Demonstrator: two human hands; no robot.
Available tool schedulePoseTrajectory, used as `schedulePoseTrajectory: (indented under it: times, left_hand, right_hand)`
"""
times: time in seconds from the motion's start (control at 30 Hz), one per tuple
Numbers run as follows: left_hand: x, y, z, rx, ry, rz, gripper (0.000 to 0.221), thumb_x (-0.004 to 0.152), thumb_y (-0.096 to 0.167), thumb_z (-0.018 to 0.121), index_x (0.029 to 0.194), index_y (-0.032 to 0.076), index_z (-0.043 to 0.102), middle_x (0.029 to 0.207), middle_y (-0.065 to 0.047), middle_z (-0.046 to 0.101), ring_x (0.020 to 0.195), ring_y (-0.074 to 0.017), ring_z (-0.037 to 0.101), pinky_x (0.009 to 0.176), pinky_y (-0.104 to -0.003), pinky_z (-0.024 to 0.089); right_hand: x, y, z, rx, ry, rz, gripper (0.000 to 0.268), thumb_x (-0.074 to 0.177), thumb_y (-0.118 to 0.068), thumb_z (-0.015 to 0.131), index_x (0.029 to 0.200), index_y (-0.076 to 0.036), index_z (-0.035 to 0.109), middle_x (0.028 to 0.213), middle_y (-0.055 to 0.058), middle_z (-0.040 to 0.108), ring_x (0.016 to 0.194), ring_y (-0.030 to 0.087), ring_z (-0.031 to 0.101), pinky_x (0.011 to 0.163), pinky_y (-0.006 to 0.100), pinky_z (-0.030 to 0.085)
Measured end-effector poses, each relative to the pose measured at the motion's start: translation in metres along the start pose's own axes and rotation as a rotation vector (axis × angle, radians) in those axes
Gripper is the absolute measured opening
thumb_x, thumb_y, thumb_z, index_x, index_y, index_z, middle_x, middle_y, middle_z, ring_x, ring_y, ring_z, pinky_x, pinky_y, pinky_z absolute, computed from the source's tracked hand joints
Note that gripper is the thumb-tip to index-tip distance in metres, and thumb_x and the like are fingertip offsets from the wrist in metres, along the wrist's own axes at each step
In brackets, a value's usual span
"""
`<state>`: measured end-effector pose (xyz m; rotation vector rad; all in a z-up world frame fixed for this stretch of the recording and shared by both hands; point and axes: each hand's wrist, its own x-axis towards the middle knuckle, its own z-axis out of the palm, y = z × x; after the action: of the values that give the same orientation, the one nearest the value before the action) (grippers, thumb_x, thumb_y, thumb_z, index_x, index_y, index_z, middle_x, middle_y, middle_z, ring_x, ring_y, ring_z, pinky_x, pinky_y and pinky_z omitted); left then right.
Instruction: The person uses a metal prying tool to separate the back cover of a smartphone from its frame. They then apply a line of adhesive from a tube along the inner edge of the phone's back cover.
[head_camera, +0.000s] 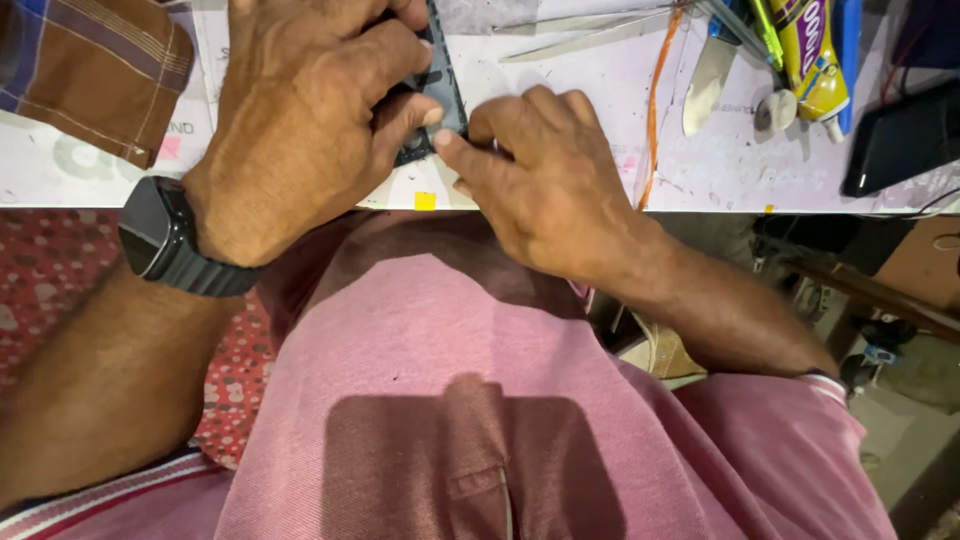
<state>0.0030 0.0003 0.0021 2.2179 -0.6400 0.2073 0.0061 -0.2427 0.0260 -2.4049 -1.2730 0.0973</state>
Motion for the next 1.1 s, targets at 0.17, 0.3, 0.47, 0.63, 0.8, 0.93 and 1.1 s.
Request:
schedulePoseTrajectory:
  times: [0.17,0.3,0.47,0.63,0.8,0.93,1.1]
  left_hand:
    - [0.000,-0.001,0.001,0.026,0.017,0.032,0.016,0.092,0.008,0.082,0.102,0.003,0.071,0.119,-0.006,0.064,0.116,-0.0293,0.060,0.104,-0.049,0.035]
    - [-0.006,-0.005,0.006,0.043,0.013,0.024,0.013,0.096,0.004,0.076,0.107,0.004,0.071,0.124,-0.004,0.064,0.116,-0.0265,0.059,0.108,-0.048,0.035]
    - [-0.004,-0.005,0.005,0.032,0.004,0.013,0.011,0.097,0.005,0.080,0.104,0.004,0.071,0.122,-0.004,0.063,0.116,-0.0275,0.057,0.108,-0.050,0.034]
    - [0.002,-0.005,0.001,0.020,0.028,0.059,0.012,0.096,0.003,0.080,0.102,0.004,0.070,0.120,-0.005,0.062,0.121,-0.0291,0.053,0.110,-0.048,0.031]
    - [-0.001,-0.007,0.003,-0.004,0.024,0.070,0.013,0.096,0.002,0.081,0.102,0.004,0.070,0.119,-0.004,0.062,0.119,-0.0264,0.055,0.110,-0.046,0.032]
    - [-0.005,-0.006,0.002,-0.017,0.016,0.062,0.015,0.093,0.000,0.079,0.104,0.003,0.071,0.119,-0.006,0.063,0.116,-0.0291,0.056,0.109,-0.047,0.034]
    - [-0.005,-0.004,0.001,-0.018,0.029,0.050,0.020,0.091,-0.001,0.073,0.111,0.001,0.070,0.120,-0.009,0.063,0.113,-0.0304,0.057,0.104,-0.046,0.038]
  right_hand:
    - [-0.004,0.007,0.001,0.114,0.000,-0.047,0.029,0.092,-0.015,0.079,0.119,-0.011,0.068,0.102,0.008,0.063,0.091,0.022,0.056,0.079,0.041,0.039]
    - [-0.008,0.006,0.012,0.025,-0.019,-0.040,0.029,0.102,-0.016,0.079,0.130,-0.011,0.074,0.111,0.008,0.063,0.096,0.021,0.053,0.085,0.041,0.039]
    - [-0.007,0.004,0.000,0.076,-0.045,-0.012,0.028,0.095,-0.017,0.080,0.121,-0.007,0.076,0.110,0.009,0.064,0.098,0.023,0.053,0.085,0.043,0.039]
    - [-0.002,0.038,-0.040,-0.369,-0.025,-0.035,0.016,0.090,-0.020,0.083,0.086,-0.009,0.072,0.105,0.012,0.067,0.095,0.028,0.054,0.081,0.046,0.038]
    - [0.009,0.062,-0.030,-0.492,0.106,0.037,0.016,0.100,-0.014,0.076,0.113,-0.006,0.074,0.113,0.011,0.065,0.103,0.029,0.058,0.083,0.046,0.043]
    - [0.004,0.068,-0.028,-0.341,0.060,-0.030,0.004,0.104,-0.006,0.072,0.102,-0.003,0.071,0.104,0.009,0.066,0.095,0.027,0.064,0.077,0.044,0.049]
    - [0.001,0.056,-0.021,-0.190,-0.099,-0.013,0.007,0.106,-0.004,0.072,0.112,-0.003,0.076,0.105,0.012,0.071,0.089,0.027,0.070,0.070,0.042,0.058]
